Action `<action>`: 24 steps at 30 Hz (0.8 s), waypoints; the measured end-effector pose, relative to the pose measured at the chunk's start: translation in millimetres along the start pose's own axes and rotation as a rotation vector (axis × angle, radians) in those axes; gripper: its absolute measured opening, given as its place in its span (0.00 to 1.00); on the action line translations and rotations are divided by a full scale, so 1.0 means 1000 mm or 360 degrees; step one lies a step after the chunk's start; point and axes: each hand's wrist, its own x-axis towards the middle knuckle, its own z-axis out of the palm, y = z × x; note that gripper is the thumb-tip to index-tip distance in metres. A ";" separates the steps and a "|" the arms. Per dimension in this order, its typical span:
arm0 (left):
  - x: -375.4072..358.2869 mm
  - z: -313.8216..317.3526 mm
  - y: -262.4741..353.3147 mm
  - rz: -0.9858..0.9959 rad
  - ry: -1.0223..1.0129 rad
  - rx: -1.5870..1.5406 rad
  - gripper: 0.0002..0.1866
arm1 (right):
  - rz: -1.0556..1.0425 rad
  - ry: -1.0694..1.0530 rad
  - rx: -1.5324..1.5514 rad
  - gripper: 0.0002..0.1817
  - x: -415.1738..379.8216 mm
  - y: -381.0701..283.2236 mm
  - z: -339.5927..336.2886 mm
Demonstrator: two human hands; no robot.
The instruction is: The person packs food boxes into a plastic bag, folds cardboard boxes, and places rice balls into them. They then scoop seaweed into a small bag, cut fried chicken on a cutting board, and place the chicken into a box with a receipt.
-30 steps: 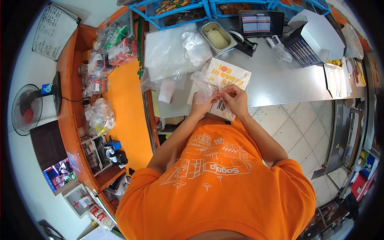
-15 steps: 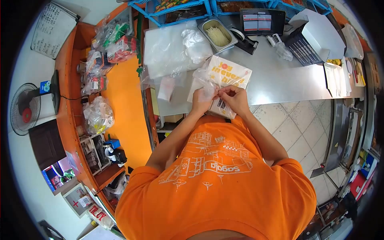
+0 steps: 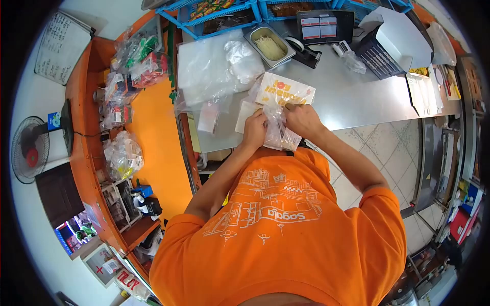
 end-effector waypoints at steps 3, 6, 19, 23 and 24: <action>0.003 0.001 0.001 0.0112 0.0057 0.0025 0.12 | -0.0018 -0.0020 -0.0051 0.05 0.003 -0.002 -0.003; 0.003 0.004 -0.002 0.0190 0.0026 0.0059 0.11 | -0.0104 0.0059 -0.0150 0.05 0.001 0.006 0.014; 0.017 0.000 0.003 0.0288 -0.0391 0.0692 0.12 | 0.0309 0.0140 -0.0165 0.05 -0.023 0.006 0.011; 0.020 -0.010 0.003 0.0074 -0.0241 0.0380 0.21 | 0.0546 0.0313 -0.0109 0.07 -0.026 0.001 0.021; 0.020 -0.018 0.003 0.0161 -0.0355 0.0260 0.24 | 0.0628 0.0360 -0.0048 0.07 -0.028 -0.001 0.023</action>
